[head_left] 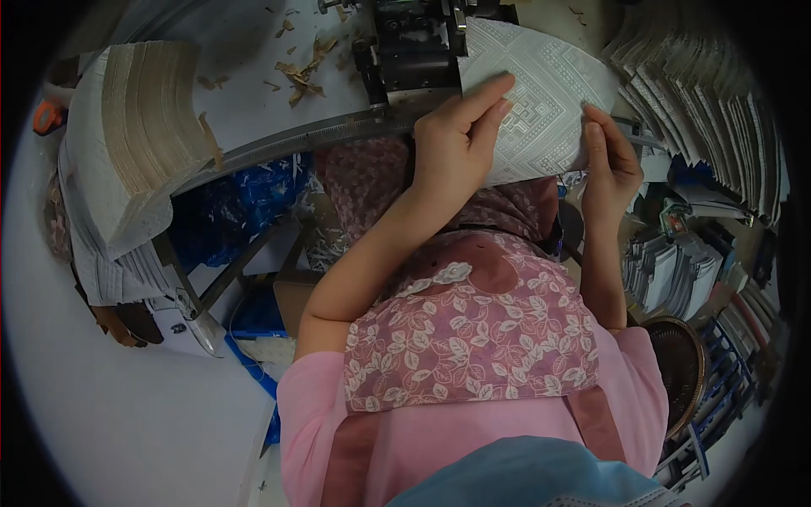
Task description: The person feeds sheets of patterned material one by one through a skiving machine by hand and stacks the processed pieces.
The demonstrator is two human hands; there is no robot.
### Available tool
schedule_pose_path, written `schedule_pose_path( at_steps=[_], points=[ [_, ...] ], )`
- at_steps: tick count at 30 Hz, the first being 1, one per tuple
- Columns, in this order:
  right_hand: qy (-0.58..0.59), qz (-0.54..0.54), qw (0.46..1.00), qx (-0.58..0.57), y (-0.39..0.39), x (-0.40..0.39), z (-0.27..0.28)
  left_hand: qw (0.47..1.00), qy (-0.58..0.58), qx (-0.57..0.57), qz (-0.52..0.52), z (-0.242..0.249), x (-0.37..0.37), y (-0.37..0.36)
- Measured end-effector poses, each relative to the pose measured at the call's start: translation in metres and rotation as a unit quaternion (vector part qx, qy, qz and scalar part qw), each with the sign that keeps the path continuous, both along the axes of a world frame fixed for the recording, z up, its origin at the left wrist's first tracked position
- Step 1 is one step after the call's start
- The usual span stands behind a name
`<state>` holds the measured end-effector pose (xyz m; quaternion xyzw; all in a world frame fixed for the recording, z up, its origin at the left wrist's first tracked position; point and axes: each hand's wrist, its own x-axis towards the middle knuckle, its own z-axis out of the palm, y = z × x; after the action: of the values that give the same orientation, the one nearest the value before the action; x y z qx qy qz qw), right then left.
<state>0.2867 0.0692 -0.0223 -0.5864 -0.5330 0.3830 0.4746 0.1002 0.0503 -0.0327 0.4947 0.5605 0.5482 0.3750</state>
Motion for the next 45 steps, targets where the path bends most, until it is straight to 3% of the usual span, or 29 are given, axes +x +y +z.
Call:
schedule_pose_path(
  at_steps=[2, 5, 6, 8, 10, 11, 14, 16, 17, 19, 20, 21, 23, 25, 27, 29, 30, 33, 35, 41, 45],
  points=[
    [-0.033, 0.011, 0.999, -0.039, -0.006, 0.01, 0.002, 1.0, 0.006, 0.017, -0.014, 0.003, 0.004, -0.001],
    [-0.334, 0.03, 0.937, -0.098, -0.014, 0.013, 0.035, 0.99, 0.088, 0.086, -0.067, 0.037, -0.002, -0.011],
    [-0.348, -0.006, 0.937, 0.009, -0.014, 0.017, 0.038, 0.966, 0.191, 0.153, -0.084, 0.041, -0.008, -0.011],
    [-0.222, -0.032, 0.97, 0.093, -0.006, 0.029, 0.047, 0.91, 0.318, 0.185, -0.191, 0.067, -0.015, -0.011],
    [-0.079, 0.082, 0.992, 0.06, 0.008, 0.001, 0.082, 0.839, 0.407, 0.222, -0.286, 0.077, -0.012, -0.01],
    [-0.025, 0.195, 0.979, 0.05, 0.019, -0.017, 0.097, 0.801, 0.432, 0.222, -0.349, 0.079, -0.005, -0.008],
    [-0.077, 0.522, 0.849, -0.024, 0.047, -0.06, 0.097, 0.684, 0.499, 0.252, -0.469, 0.08, 0.013, -0.008],
    [-0.043, 0.615, 0.763, -0.193, 0.043, -0.088, 0.1, 0.614, 0.55, 0.291, -0.486, 0.06, 0.027, -0.017],
    [-0.051, 0.59, 0.783, -0.191, 0.04, -0.09, 0.095, 0.611, 0.559, 0.31, -0.467, 0.047, 0.032, -0.024],
    [-0.032, 0.532, 0.829, -0.172, 0.039, -0.091, 0.077, 0.692, 0.465, 0.416, -0.364, 0.049, 0.009, -0.025],
    [-0.01, 0.496, 0.856, -0.146, 0.034, -0.089, 0.073, 0.704, 0.444, 0.464, -0.303, 0.049, -0.002, -0.029],
    [0.065, 0.461, 0.871, -0.155, 0.024, -0.085, 0.07, 0.735, 0.415, 0.494, -0.206, 0.052, -0.021, -0.037],
    [0.196, 0.426, 0.869, -0.157, 0.013, -0.077, 0.059, 0.815, 0.348, 0.462, 0.035, 0.038, -0.057, -0.048],
    [0.253, 0.388, 0.868, -0.179, 0.002, -0.076, 0.048, 0.889, 0.202, 0.305, 0.276, 0.011, -0.067, -0.05],
    [0.241, 0.352, 0.89, -0.163, -0.007, -0.084, 0.038, 0.969, -0.017, 0.104, 0.223, 0.012, -0.069, -0.054],
    [0.161, 0.313, 0.927, -0.127, -0.011, -0.09, 0.025, 0.971, -0.175, -0.125, 0.101, 0.007, -0.087, -0.07],
    [-0.011, 0.289, 0.955, -0.061, -0.009, -0.091, 0.032, 0.976, -0.144, -0.124, 0.102, 0.005, -0.088, -0.071],
    [-0.049, 0.201, 0.978, 0.013, -0.012, -0.101, 0.021, 0.985, -0.075, -0.096, 0.122, 0.006, -0.086, -0.066],
    [-0.018, 0.179, 0.984, 0.013, -0.014, -0.104, 0.01, 0.985, -0.062, -0.033, 0.161, 0.012, -0.08, -0.058],
    [0.075, 0.199, 0.977, -0.032, 0.001, -0.111, -0.01, 0.987, 0.029, -0.005, 0.156, 0.02, -0.094, -0.053],
    [0.102, 0.18, 0.977, -0.046, 0.003, -0.116, -0.003, 0.978, 0.11, -0.084, 0.154, 0.026, -0.098, -0.05]
  ],
)
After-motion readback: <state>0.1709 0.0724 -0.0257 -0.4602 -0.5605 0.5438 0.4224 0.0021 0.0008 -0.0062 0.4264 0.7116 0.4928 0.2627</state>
